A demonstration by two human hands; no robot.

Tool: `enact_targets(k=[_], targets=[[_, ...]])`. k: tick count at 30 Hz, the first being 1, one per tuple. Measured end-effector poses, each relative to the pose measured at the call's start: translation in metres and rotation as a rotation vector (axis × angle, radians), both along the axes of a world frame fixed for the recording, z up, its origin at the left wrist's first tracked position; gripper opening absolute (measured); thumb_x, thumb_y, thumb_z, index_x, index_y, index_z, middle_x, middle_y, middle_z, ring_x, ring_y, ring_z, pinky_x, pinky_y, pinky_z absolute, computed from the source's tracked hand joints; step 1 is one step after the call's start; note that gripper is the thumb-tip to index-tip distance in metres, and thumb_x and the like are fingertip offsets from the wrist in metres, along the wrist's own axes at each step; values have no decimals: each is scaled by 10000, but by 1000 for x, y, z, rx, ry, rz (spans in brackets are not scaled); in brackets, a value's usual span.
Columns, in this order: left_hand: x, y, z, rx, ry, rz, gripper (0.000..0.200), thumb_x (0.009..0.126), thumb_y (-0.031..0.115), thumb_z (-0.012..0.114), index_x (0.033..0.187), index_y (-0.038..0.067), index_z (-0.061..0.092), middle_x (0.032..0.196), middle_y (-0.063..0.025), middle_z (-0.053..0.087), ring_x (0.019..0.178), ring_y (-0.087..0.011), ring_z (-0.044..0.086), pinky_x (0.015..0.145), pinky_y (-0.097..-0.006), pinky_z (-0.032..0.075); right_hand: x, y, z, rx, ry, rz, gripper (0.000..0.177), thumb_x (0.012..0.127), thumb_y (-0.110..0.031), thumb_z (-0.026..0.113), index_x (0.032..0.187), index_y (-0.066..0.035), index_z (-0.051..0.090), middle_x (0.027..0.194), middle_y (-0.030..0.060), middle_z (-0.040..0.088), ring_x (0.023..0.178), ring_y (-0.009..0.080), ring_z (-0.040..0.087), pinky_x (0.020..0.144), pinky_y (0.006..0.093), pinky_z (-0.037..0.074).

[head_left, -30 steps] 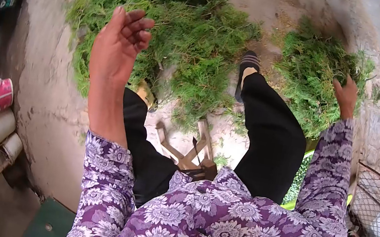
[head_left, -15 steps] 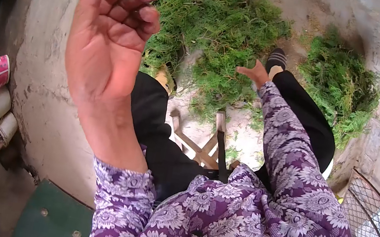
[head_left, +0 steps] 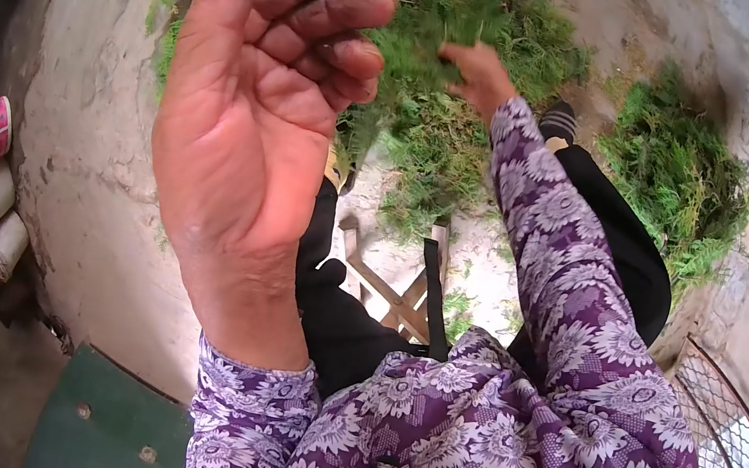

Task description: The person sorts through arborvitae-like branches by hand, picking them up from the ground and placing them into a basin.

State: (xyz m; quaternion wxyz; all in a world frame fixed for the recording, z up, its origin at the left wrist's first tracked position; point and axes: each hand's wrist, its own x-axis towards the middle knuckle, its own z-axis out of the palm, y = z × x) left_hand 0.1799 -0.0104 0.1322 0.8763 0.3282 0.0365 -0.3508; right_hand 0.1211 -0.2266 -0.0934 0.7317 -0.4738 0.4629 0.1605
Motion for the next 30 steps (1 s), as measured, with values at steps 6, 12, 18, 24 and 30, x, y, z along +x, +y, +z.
enact_targets(k=[6,12,18,24,30], targets=[[-11,-4,6,-23,18,-7,452,895,337,408,1079,-72,464,969,-189,557,792,-198,501,728,-313,416,19,-15,29,-68,-242,-121,594,806,-245,594,1246,35,311,1102,190,471,941,256,507,794,371,483],[-14,-1,4,-134,3,-43,471,906,352,373,1091,-72,459,966,-189,565,798,-198,515,725,-304,415,-141,57,-74,-204,-3,667,373,826,-390,481,664,-62,554,537,22,493,449,133,461,494,300,452],[-27,-3,2,-144,31,-62,534,919,394,295,1130,-78,428,937,-206,573,775,-197,533,671,-304,414,-231,176,-97,-403,-127,1421,536,668,-383,639,1051,-19,550,1012,192,572,948,309,549,814,389,435],[-32,-15,9,-22,43,-32,556,915,411,301,1138,-84,419,930,-223,565,761,-202,523,662,-303,413,-154,121,-82,-363,331,1254,502,716,-293,594,1154,-65,501,1097,193,539,1012,324,528,879,389,419],[-34,-22,10,-36,48,-6,540,915,400,312,1124,-83,435,931,-217,568,773,-201,530,662,-298,410,-116,26,-86,-981,-99,874,521,758,-333,547,1147,7,487,1072,196,551,938,322,552,838,375,433]])
